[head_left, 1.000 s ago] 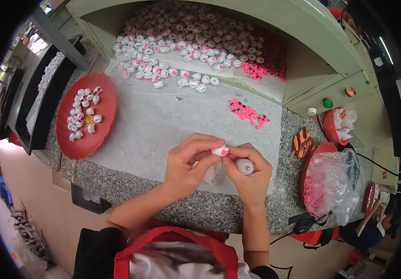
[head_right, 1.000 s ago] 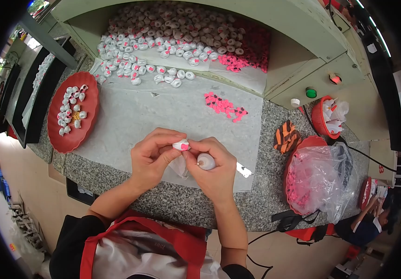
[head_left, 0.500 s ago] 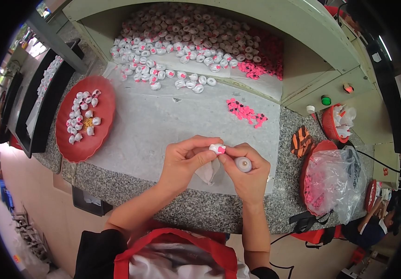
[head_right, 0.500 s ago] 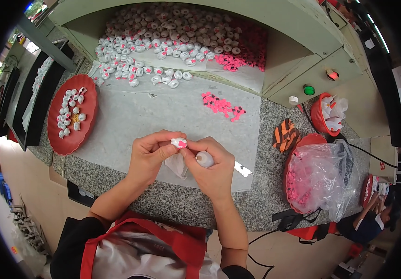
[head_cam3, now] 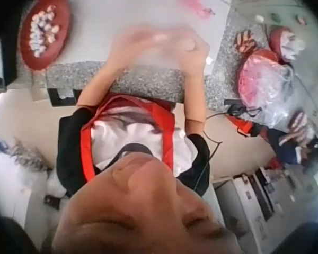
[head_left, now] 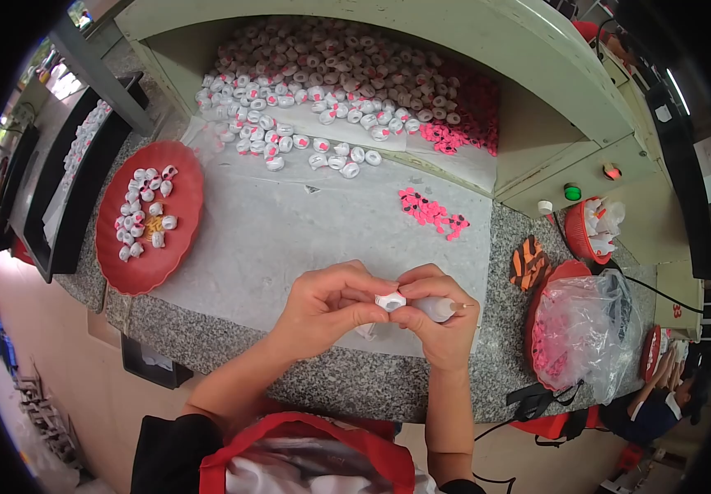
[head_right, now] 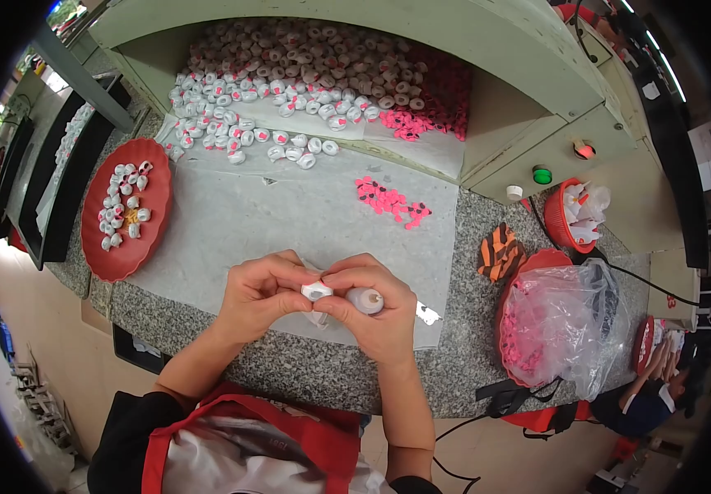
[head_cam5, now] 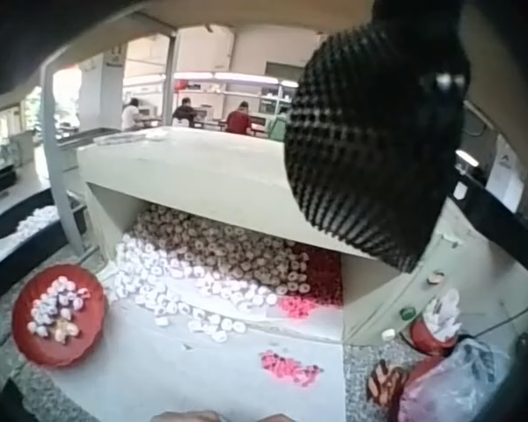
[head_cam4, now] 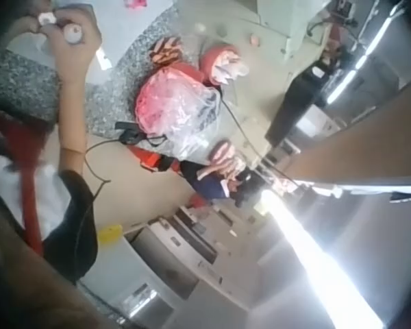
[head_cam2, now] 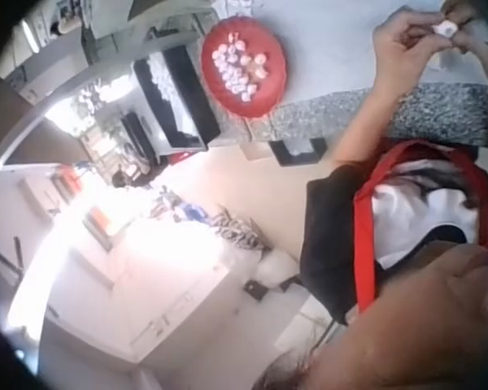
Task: Gluing small pink bows onto white plastic toy heads.
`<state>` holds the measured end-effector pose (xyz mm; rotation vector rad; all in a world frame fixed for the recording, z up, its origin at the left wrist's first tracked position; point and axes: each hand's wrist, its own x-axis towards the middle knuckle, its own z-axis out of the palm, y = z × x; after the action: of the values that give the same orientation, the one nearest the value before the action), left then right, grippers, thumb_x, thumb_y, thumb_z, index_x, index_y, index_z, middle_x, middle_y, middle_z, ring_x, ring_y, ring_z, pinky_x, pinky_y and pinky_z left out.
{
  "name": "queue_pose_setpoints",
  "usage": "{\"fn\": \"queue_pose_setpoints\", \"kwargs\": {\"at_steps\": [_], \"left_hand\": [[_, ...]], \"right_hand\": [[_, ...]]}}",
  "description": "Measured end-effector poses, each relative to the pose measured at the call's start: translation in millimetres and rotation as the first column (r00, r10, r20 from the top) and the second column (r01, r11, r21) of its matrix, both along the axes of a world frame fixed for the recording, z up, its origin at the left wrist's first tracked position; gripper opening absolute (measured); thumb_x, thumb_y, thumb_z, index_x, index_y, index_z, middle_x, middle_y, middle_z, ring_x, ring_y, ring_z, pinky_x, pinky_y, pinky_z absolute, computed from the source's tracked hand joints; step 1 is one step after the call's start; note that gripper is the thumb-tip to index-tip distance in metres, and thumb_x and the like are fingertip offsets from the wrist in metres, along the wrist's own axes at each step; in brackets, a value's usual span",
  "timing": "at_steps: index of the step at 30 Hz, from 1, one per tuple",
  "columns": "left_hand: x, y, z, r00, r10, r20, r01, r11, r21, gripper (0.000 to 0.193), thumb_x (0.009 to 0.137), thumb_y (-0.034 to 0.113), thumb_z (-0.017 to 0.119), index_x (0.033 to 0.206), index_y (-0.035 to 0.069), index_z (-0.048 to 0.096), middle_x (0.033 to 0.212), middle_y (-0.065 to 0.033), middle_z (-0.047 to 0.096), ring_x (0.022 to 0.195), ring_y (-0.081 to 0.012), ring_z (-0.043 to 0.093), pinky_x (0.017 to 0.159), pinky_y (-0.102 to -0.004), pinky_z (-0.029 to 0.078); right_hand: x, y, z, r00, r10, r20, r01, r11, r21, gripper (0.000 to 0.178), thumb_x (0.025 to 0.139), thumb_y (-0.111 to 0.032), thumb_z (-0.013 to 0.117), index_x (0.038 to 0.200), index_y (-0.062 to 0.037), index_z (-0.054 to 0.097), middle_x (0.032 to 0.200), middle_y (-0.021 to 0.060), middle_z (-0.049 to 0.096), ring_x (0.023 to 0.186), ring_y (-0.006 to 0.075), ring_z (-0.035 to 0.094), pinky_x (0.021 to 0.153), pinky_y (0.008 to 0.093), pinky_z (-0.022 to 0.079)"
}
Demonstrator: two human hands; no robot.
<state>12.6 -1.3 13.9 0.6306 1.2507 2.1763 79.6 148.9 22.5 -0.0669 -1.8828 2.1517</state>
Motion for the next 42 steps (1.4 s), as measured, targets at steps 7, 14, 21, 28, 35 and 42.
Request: {"fn": "queue_pose_setpoints", "kwargs": {"at_steps": [7, 14, 21, 28, 35, 42], "left_hand": [[4, 1, -5, 0.998, 0.034, 0.052, -0.036, 0.999, 0.023, 0.022, 0.074, -0.006, 0.061, 0.093, -0.003, 0.052, 0.087, -0.0128, 0.057, 0.077, -0.0163, 0.059, 0.065, -0.0245, 0.05], [6, 7, 4, 0.99, 0.123, 0.073, -0.122, 0.992, -0.02, 0.019, 0.076, -0.005, 0.059, 0.092, -0.003, 0.052, 0.086, -0.0115, 0.058, 0.076, -0.0152, 0.06, 0.063, -0.0237, 0.05], [-1, -3, -4, 0.964, 0.085, 0.25, -0.067, 0.995, -0.079, 0.017, 0.077, -0.003, 0.058, 0.094, -0.002, 0.054, 0.092, -0.0127, 0.06, 0.083, -0.0154, 0.06, 0.068, -0.0244, 0.05], [-86, -105, -14, 0.474, 0.481, -0.738, -0.876, 0.342, -0.34, 0.021, 0.071, 0.001, 0.063, 0.091, 0.004, 0.06, 0.091, -0.0089, 0.058, 0.077, -0.0178, 0.058, 0.067, -0.028, 0.047], [-145, -26, -50, 0.436, 0.073, -0.897, -0.898, 0.095, -0.429, 0.025, 0.066, 0.016, 0.068, 0.086, 0.005, 0.057, 0.089, -0.0161, 0.053, 0.078, -0.0323, 0.056, 0.065, -0.0398, 0.047], [-92, -29, -24, 0.937, 0.193, 0.291, -0.188, 0.981, -0.044, 0.034, 0.08, 0.01, 0.057, 0.112, 0.004, 0.049, 0.104, -0.0162, 0.054, 0.087, -0.0252, 0.058, 0.077, -0.0325, 0.05]], "right_hand": [[-1, -2, -6, 0.999, -0.026, 0.044, 0.033, 0.985, -0.169, 0.023, 0.065, 0.003, 0.07, 0.084, 0.0005, 0.058, 0.089, 0.0102, 0.056, 0.075, 0.013, 0.054, 0.063, 0.0233, 0.045], [-4, -6, -9, 0.998, -0.01, 0.055, 0.024, 0.964, -0.266, 0.02, 0.069, 0.002, 0.066, 0.086, 0.0, 0.056, 0.09, 0.0104, 0.056, 0.065, 0.0121, 0.056, 0.053, 0.0209, 0.045], [-10, -12, -23, 0.983, -0.113, 0.142, 0.145, 0.96, -0.239, 0.012, 0.072, 0.004, 0.061, 0.083, 0.0012, 0.055, 0.088, 0.0119, 0.058, 0.061, 0.0117, 0.056, 0.05, 0.0207, 0.045], [-9, -14, -18, 0.94, -0.202, 0.275, 0.191, 0.979, 0.065, 0.018, 0.075, -0.004, 0.06, 0.091, 0.0011, 0.056, 0.087, 0.0129, 0.06, 0.057, 0.0112, 0.053, 0.049, 0.0227, 0.043], [-5, -34, -6, 0.959, -0.086, 0.268, 0.081, 0.996, 0.03, 0.021, 0.076, -0.003, 0.06, 0.095, 0.0008, 0.055, 0.082, 0.009, 0.059, 0.058, 0.0101, 0.052, 0.049, 0.0211, 0.043], [4, -17, -8, 0.942, -0.302, 0.147, 0.284, 0.949, 0.135, 0.03, 0.077, 0.003, 0.054, 0.105, -0.002, 0.042, 0.091, 0.0091, 0.054, 0.063, 0.0124, 0.052, 0.054, 0.0222, 0.045]]}}
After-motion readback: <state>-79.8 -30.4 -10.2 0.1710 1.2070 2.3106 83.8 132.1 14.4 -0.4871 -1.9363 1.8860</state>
